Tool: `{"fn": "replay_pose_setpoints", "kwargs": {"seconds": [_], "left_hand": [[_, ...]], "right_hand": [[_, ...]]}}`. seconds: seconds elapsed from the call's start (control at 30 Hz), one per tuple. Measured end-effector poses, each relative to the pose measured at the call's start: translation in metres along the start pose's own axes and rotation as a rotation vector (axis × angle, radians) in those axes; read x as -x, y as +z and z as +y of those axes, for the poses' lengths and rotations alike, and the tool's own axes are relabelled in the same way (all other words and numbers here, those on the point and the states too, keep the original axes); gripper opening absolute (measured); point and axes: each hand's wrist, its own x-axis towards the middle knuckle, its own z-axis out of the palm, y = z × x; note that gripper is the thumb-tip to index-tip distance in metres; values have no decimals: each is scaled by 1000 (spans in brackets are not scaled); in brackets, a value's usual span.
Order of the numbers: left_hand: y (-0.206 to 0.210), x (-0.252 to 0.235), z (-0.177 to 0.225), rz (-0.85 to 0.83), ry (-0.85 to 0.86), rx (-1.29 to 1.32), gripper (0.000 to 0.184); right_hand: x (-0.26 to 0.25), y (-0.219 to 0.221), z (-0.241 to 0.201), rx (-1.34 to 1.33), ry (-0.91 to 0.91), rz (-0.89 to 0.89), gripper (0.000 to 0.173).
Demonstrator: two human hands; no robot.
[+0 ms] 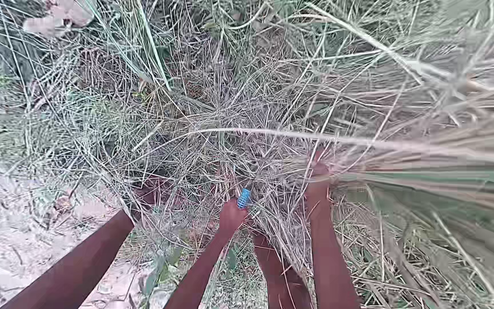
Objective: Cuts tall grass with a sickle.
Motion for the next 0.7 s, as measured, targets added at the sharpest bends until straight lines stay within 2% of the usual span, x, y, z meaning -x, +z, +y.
{"fn": "replay_pose_setpoints", "kwargs": {"seconds": [0.07,0.1,0.13,0.2,0.3,0.4,0.5,0.6,0.7], "left_hand": [[-14,12,31,5,3,62,36],[-19,38,23,-31,-38,26,37],[-33,44,31,-15,-30,5,39],[-54,43,57,65,57,-16,41],[-73,58,80,114,121,-69,49],[-88,36,114,141,242,-60,48],[-93,11,115,191,319,-111,45],[-96,10,102,140,314,-166,54],[-104,16,98,155,432,-63,63]], "right_hand": [[-15,-3,2,-20,-37,85,26],[8,-10,-1,17,28,139,27],[6,-3,-4,0,51,168,29],[-19,14,-9,-57,34,222,28],[-16,3,2,-69,119,188,30],[-22,-4,7,-118,156,158,29],[-29,-5,7,-136,187,156,30],[-27,-3,5,-94,188,156,36],[-28,3,3,-126,158,187,29]]}}
